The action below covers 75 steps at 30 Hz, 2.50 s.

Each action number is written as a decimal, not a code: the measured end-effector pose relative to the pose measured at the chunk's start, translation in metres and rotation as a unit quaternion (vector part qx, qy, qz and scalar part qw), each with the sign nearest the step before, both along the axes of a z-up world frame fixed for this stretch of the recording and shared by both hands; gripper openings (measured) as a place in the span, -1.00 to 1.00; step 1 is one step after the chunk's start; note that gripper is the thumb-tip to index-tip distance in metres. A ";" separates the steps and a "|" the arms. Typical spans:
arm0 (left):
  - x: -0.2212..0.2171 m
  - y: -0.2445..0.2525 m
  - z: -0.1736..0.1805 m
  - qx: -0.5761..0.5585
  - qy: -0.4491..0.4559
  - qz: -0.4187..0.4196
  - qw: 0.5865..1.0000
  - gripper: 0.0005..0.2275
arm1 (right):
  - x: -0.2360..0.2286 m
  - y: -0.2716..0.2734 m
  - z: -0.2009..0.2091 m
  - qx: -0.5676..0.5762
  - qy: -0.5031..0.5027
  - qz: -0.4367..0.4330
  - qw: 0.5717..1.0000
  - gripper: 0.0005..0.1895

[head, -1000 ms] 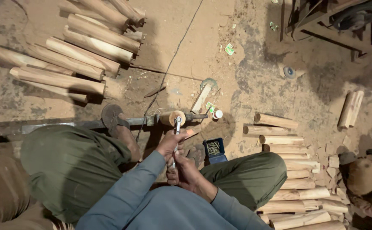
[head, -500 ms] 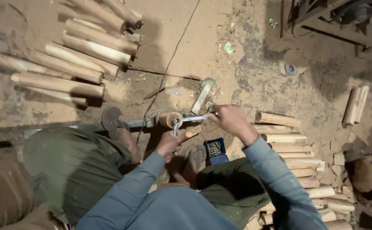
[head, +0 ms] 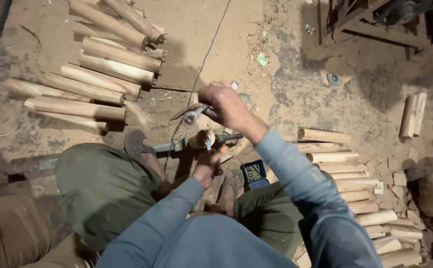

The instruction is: The person sits on the floor and uses a wrench to tighten a metal bolt into a cylindrical wooden piece. They repeatedly insert the bolt, tighten it, and then remove it, handling multiple wooden pieces from a nearby pile.

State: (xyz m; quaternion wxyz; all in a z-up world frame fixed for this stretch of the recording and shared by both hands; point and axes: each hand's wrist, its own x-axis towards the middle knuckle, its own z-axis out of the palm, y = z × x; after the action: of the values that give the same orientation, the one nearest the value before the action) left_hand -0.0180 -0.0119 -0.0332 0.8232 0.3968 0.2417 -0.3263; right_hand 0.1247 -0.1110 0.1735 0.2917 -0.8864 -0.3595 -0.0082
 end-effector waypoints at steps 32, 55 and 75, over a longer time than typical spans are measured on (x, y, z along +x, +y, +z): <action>-0.019 -0.027 -0.006 -0.284 -0.022 -0.130 0.950 -0.64 | -0.230 -0.066 -0.211 0.502 0.254 -0.421 0.711 -0.65; 0.017 0.029 -0.008 0.112 -0.076 0.183 0.974 -0.63 | -0.087 0.011 -0.088 -0.140 0.006 -0.106 0.984 -0.79; 0.022 0.023 -0.001 0.166 -0.123 0.210 0.955 -0.68 | -0.088 0.016 -0.072 -0.136 0.063 -0.147 0.978 -0.82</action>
State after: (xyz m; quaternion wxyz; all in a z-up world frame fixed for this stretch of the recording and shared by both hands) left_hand 0.0045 0.0115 -0.0338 0.8189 0.5054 0.2675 -0.0497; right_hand 0.0370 -0.0953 0.1019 0.1863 -0.9596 -0.2040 0.0541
